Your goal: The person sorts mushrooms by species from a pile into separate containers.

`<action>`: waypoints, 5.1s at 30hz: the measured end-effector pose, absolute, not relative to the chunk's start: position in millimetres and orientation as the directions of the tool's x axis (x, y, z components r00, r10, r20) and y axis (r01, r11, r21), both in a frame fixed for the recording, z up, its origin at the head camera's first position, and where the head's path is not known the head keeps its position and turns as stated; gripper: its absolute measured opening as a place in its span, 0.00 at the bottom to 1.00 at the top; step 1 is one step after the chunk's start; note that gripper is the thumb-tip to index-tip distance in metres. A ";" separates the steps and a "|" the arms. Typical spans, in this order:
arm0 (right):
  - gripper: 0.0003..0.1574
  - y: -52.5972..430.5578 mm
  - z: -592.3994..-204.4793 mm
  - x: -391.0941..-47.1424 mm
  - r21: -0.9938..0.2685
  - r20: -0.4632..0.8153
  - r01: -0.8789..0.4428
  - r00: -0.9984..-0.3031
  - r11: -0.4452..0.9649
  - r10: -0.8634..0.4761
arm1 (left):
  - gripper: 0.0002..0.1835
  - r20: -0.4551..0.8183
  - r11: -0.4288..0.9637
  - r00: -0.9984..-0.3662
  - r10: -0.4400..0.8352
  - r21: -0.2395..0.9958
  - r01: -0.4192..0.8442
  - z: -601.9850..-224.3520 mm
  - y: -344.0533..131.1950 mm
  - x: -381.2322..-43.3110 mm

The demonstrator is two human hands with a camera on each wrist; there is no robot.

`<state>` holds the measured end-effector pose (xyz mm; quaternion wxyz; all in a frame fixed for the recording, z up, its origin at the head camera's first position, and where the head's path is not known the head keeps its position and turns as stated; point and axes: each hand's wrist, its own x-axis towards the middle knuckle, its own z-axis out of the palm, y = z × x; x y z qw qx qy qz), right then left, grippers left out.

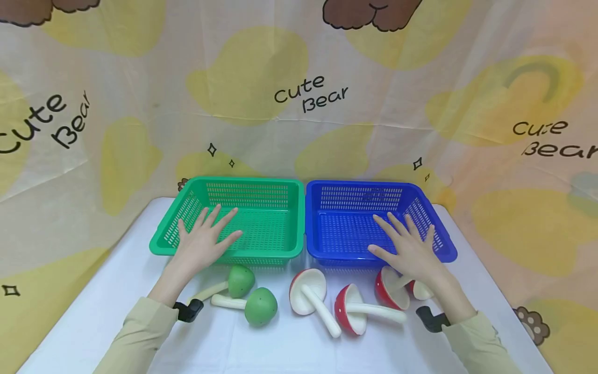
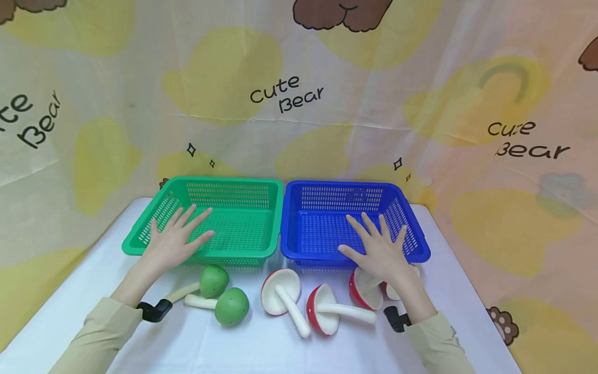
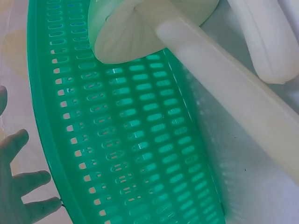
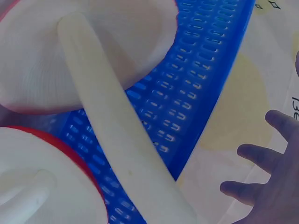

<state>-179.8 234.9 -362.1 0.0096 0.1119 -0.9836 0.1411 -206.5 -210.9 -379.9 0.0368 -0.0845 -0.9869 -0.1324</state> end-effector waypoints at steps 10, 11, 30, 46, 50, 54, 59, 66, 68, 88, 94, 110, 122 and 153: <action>0.49 223.6 -360.4 -170.6 -0.306 0.073 -0.238 -0.971 0.922 -0.227 | 0.37 0.123 0.950 -0.981 0.151 0.257 0.178 -383.5 -213.4 -197.0; 0.49 222.3 -360.5 -169.6 -0.308 0.076 -0.240 -0.971 0.921 -0.227 | 0.37 0.126 0.950 -0.981 0.149 0.259 0.178 -384.0 -213.7 -196.0; 0.45 196.3 -363.8 -149.4 -0.322 0.146 -0.321 -0.946 0.891 -0.288 | 0.33 0.258 0.945 -0.961 0.102 0.277 0.175 -394.9 -219.6 -178.5; 0.43 166.1 -372.9 -128.1 -0.278 0.226 -0.418 -0.903 0.865 -0.364 | 0.28 0.396 0.929 -0.916 0.060 0.313 0.197 -409.4 -233.8 -167.4; 0.42 156.4 -378.4 -122.5 -0.271 0.231 -0.435 -0.895 0.859 -0.381 | 0.26 0.430 0.920 -0.901 0.056 0.327 0.214 -414.6 -238.1 -165.4; 0.37 147.8 -384.3 -118.9 -0.249 0.248 -0.464 -0.879 0.850 -0.407 | 0.25 0.478 0.913 -0.877 0.056 0.331 0.239 -420.0 -241.8 -165.0; 0.32 139.2 -391.8 -115.4 -0.223 0.247 -0.486 -0.867 0.845 -0.434 | 0.23 0.515 0.906 -0.856 0.048 0.339 0.255 -424.4 -244.2 -165.1; 0.30 130.0 -401.2 -111.7 -0.231 0.257 -0.525 -0.845 0.819 -0.469 | 0.23 0.534 0.911 -0.845 0.040 0.327 0.250 -429.6 -248.6 -164.0; 0.29 127.6 -403.8 -111.4 -0.230 0.255 -0.538 -0.837 0.811 -0.484 | 0.23 0.545 0.912 -0.838 0.040 0.323 0.254 -431.0 -249.9 -163.5; 0.22 110.9 -425.5 -115.4 -0.172 0.158 -0.579 -0.815 0.797 -0.558 | 0.16 0.560 0.879 -0.828 0.036 0.376 0.293 -428.7 -254.8 -161.4; 0.22 105.8 -427.5 -120.1 -0.171 0.156 -0.559 -0.828 0.811 -0.538 | 0.15 0.553 0.876 -0.832 0.039 0.382 0.295 -426.4 -255.0 -160.6; 0.23 103.5 -428.1 -125.3 -0.246 0.171 -0.628 -0.778 0.738 -0.605 | 0.15 0.556 0.875 -0.830 0.042 0.380 0.299 -429.7 -256.2 -161.7; 0.23 102.1 -420.6 -121.2 -0.279 0.204 -0.626 -0.780 0.728 -0.592 | 0.15 0.555 0.873 -0.831 0.036 0.387 0.296 -430.4 -256.1 -161.0; 0.24 77.5 -349.3 -147.4 -0.163 0.363 -0.751 -0.648 0.640 -0.669 | 0.15 0.558 0.878 -0.829 0.038 0.377 0.294 -426.4 -255.1 -162.0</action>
